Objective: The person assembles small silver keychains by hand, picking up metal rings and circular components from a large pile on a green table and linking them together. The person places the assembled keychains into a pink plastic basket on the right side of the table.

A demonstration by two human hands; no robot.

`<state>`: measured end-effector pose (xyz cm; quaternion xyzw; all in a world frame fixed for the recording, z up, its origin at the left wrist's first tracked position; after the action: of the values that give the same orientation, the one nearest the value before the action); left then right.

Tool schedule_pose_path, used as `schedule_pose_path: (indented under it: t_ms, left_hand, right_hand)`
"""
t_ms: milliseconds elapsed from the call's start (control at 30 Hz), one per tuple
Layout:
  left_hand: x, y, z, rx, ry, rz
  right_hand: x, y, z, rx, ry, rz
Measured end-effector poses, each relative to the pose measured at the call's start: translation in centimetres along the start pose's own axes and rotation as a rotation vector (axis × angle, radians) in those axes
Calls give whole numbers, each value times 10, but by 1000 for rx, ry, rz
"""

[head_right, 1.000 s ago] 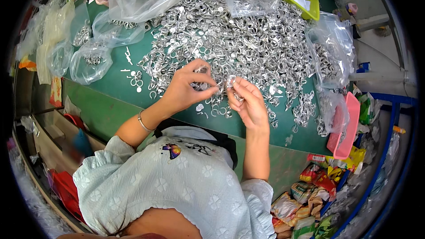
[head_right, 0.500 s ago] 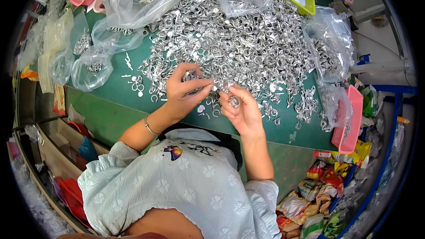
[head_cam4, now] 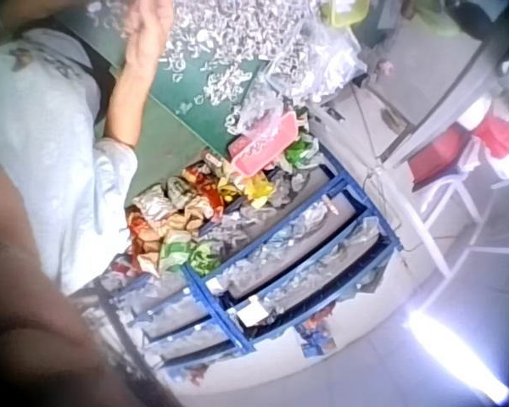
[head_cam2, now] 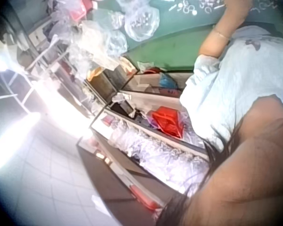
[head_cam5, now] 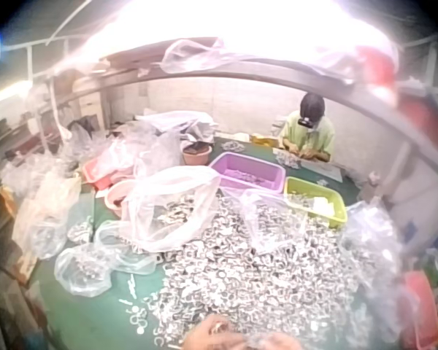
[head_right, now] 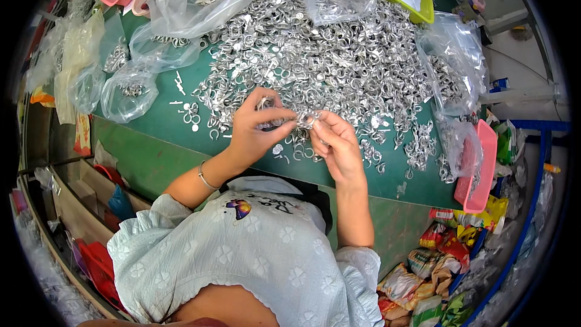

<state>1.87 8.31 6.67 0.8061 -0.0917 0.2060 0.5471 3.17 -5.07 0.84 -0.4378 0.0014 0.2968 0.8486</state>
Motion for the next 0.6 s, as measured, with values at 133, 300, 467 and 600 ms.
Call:
schedule_pose_path:
  t_ms: [133, 300, 467, 600]
  left_hand:
    - [3, -21, -1, -185, -50, -180]
    - [-3, 6, -8, -85, -4, -112]
    - [-5, -18, 19, -291, -181, -278]
    - [-23, -45, 42, -872, -224, -671]
  right_hand:
    - [0, -5, -3, 59, -18, 17]
    - [-3, -9, -4, -175, 26, -52]
    - [-12, -38, 19, -657, 98, -389]
    - [-17, -45, 16, -694, 181, -453]
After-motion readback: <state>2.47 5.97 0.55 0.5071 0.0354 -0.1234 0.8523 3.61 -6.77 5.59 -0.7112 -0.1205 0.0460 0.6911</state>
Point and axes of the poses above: each hand's wrist, its own x-axis towards the middle knuckle, its own z-axis out of the palm, y = z × x, the point moved 10 cm from there along x, towards the middle knuckle, and after that the axes turned 1 degree about x, right-handed, at the moved point
